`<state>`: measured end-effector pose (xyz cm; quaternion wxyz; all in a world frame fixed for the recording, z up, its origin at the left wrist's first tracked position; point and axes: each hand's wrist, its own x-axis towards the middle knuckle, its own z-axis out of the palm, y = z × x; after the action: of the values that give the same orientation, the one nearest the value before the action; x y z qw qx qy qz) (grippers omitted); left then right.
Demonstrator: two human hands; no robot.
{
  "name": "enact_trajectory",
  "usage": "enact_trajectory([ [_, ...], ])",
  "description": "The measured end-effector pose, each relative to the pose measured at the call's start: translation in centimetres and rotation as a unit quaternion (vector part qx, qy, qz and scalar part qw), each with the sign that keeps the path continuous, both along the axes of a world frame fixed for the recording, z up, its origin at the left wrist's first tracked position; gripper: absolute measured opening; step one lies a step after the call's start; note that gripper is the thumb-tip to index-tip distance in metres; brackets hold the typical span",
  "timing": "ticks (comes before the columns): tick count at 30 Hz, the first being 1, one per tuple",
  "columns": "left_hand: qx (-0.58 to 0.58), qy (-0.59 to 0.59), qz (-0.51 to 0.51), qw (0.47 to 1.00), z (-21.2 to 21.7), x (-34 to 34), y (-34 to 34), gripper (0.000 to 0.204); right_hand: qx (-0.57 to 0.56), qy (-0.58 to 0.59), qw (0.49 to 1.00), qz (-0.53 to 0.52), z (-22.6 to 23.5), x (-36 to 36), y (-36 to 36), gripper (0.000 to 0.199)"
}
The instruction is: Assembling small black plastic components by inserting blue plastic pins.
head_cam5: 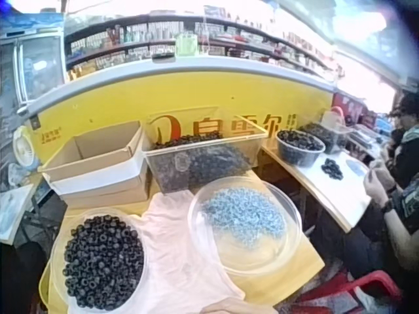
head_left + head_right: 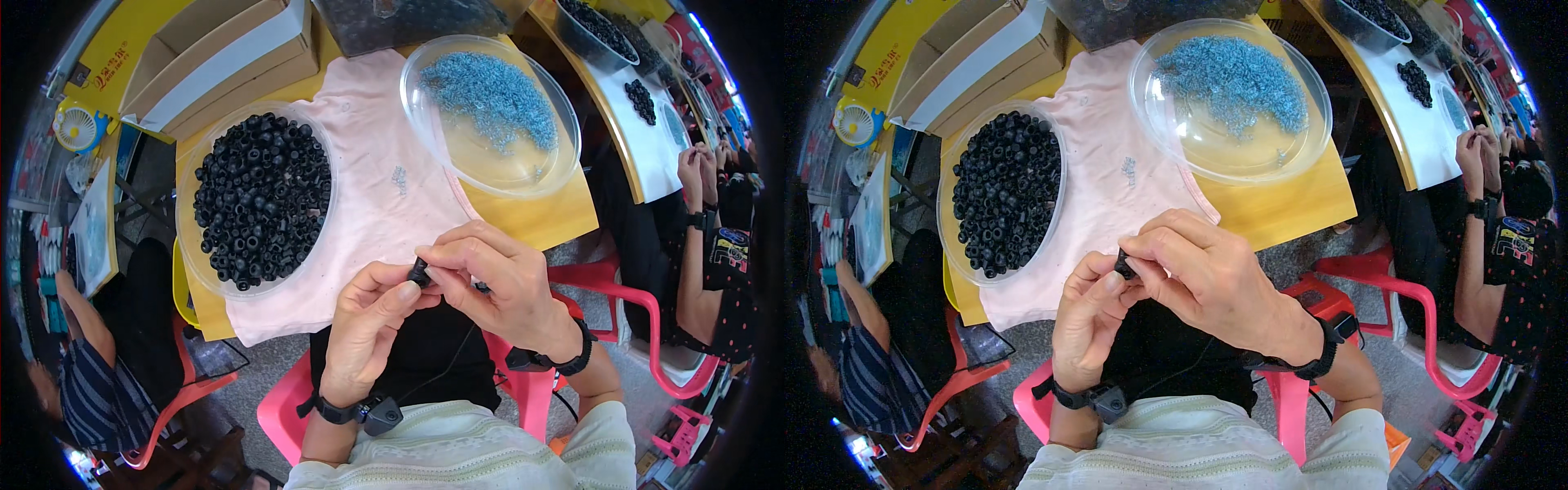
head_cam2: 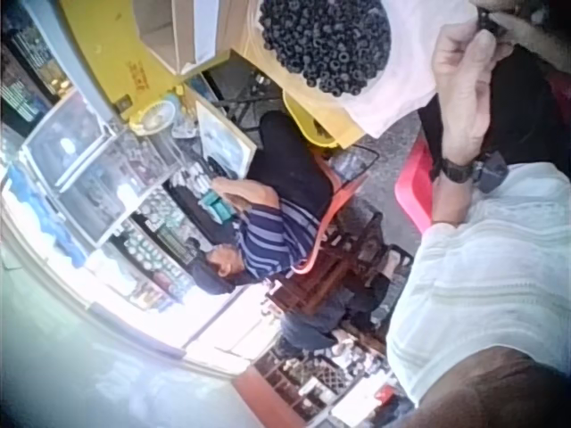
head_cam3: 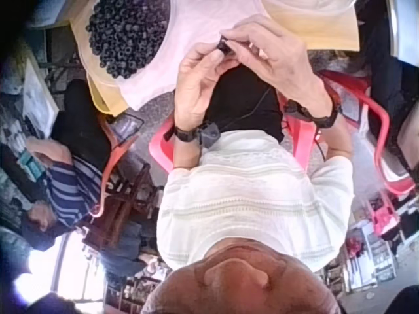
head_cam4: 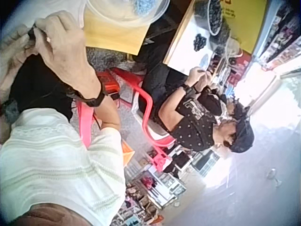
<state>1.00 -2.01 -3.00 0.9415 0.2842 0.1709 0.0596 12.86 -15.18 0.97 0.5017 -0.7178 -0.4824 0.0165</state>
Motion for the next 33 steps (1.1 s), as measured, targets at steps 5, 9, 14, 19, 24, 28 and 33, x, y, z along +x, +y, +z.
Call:
enact_trajectory([
  [5, 0.056, 0.006, 0.013, 0.998, 0.39, 0.19, -0.42, 0.015, 0.000, 0.010, 1.000, 0.008, -0.15, 0.39, -0.17, 0.016],
  [9, 0.120, -0.001, 0.023, 0.993, 0.81, 0.39, -0.35, 0.015, -0.007, 0.046, 0.999, 0.010, 0.25, 0.56, -0.27, 0.014],
  [14, 0.136, 0.001, 0.028, 0.990, 0.76, 0.28, -0.28, 0.016, -0.002, 0.058, 0.998, 0.003, 0.22, 0.44, -0.07, 0.014],
  [19, 0.126, 0.007, 0.026, 0.992, 0.58, 0.21, -0.30, 0.016, -0.002, 0.126, 0.992, -0.010, -0.10, 0.30, -0.29, 0.014],
  [24, 0.129, 0.010, 0.024, 0.991, 0.57, 0.10, 0.04, 0.016, -0.010, 0.078, 0.997, -0.013, 0.16, 0.56, -0.11, 0.014],
  [28, 0.121, 0.004, 0.022, 0.992, 0.52, 0.13, 0.02, 0.016, -0.005, 0.053, 0.999, -0.012, -0.25, 0.36, -0.02, 0.013],
  [33, 0.123, 0.003, 0.022, 0.992, 0.43, 0.09, 0.08, 0.017, -0.018, 0.107, 0.994, 0.001, 0.18, 0.32, -0.25, 0.011],
])
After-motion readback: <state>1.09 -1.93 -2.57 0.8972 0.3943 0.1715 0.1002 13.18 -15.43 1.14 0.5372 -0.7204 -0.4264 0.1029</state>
